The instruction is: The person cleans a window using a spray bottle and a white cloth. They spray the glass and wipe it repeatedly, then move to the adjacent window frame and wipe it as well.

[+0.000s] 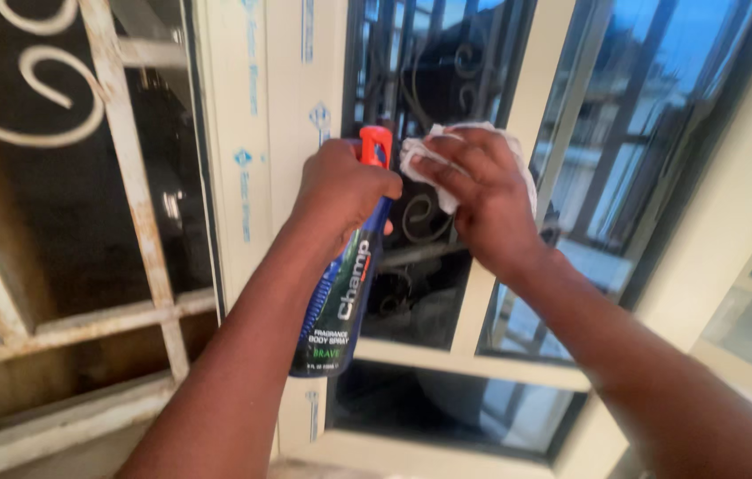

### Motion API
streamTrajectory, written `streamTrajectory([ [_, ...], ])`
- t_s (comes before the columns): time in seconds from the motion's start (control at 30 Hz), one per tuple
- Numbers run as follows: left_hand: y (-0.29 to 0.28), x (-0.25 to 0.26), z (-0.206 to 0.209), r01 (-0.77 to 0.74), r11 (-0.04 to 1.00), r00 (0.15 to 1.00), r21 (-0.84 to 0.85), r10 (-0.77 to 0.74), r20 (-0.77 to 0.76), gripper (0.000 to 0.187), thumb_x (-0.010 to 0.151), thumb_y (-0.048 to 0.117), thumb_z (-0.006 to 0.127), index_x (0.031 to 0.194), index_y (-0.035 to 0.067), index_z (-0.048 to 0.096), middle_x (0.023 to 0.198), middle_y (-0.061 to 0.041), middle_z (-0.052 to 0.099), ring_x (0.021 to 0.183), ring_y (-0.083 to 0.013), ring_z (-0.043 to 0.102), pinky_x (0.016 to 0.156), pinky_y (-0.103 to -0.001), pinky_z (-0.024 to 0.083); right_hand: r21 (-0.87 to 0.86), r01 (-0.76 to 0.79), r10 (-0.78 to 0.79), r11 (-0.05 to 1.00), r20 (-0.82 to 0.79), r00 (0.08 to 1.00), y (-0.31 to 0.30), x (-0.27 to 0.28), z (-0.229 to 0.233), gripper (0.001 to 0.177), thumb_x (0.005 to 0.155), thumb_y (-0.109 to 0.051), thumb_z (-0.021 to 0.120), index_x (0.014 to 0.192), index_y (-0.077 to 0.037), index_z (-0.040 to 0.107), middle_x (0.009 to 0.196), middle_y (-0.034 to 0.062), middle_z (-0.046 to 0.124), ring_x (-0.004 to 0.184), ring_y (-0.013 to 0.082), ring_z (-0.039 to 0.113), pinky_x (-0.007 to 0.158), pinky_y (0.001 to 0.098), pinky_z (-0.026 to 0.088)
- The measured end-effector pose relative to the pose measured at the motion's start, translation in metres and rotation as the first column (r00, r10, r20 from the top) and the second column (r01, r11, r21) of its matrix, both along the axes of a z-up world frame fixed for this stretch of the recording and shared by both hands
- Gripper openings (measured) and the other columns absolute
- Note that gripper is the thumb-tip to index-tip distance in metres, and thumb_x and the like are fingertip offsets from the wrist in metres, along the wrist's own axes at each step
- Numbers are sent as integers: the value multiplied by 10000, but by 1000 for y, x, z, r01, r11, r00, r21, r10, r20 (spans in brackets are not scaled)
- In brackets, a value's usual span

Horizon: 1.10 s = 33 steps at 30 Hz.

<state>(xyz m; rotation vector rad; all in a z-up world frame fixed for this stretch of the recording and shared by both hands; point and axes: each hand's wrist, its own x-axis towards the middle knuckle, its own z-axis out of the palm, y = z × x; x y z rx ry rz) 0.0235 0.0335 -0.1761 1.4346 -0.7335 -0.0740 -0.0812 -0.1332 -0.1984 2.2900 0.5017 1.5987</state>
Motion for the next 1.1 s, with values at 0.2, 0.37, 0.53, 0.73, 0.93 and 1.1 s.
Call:
streamTrajectory([
  [0.2, 13, -1, -51, -35, 999, 999, 30, 35, -15, 295, 642, 42, 779, 913, -45, 701, 747, -142, 714, 521, -217, 703, 444, -357, 623, 77, 41, -39, 996, -27, 999, 4, 0, -87, 647, 714, 147, 653, 1306, -101, 741, 1392, 90, 650, 1314, 348, 564, 1101, 454, 492],
  [0.37, 27, -9, -86, -64, 997, 998, 50, 66, -25, 256, 628, 39, 775, 864, -30, 703, 736, -109, 707, 535, -176, 681, 457, -340, 634, 135, 6, 4, 991, -78, 997, 16, 5, -126, 621, 724, 144, 651, 1288, -96, 746, 1385, 78, 657, 1319, 326, 568, 1129, 436, 491],
  [0.53, 32, -9, -108, -85, 994, 994, 62, 88, -62, 203, 654, 40, 767, 821, -36, 682, 728, -100, 703, 539, -164, 679, 462, -333, 623, 132, -7, 31, 991, -184, 982, 26, 14, -155, 564, 736, 118, 676, 1251, -96, 756, 1385, 69, 659, 1337, 315, 560, 1110, 427, 480],
  [0.73, 43, -6, -125, -112, 992, 991, 55, 116, -67, 156, 686, 18, 745, 814, -46, 682, 700, -107, 696, 515, -170, 675, 451, -323, 576, 193, -72, 133, 978, -326, 936, 36, 16, -176, 586, 676, 84, 682, 1227, -102, 758, 1360, 55, 656, 1325, 302, 550, 1106, 425, 459],
  [0.93, 53, -11, -142, -148, 988, 977, 41, 153, -151, 152, 691, 25, 742, 824, -31, 692, 674, -109, 699, 492, -183, 679, 435, -331, 540, 74, 31, -6, 997, -316, 949, 47, 17, -180, 413, 761, -77, 696, 1165, -106, 778, 1309, 14, 678, 1295, 236, 550, 1027, 423, 429],
  [1.1, 53, -22, -144, -164, 983, 970, 79, 175, -168, 159, 693, 30, 743, 836, -33, 714, 681, -107, 711, 521, -177, 681, 462, -326, 560, -153, 57, -111, 987, -379, 919, 41, 15, -165, 332, 799, -131, 673, 1107, -91, 788, 1256, 14, 694, 1253, 220, 557, 981, 392, 446],
])
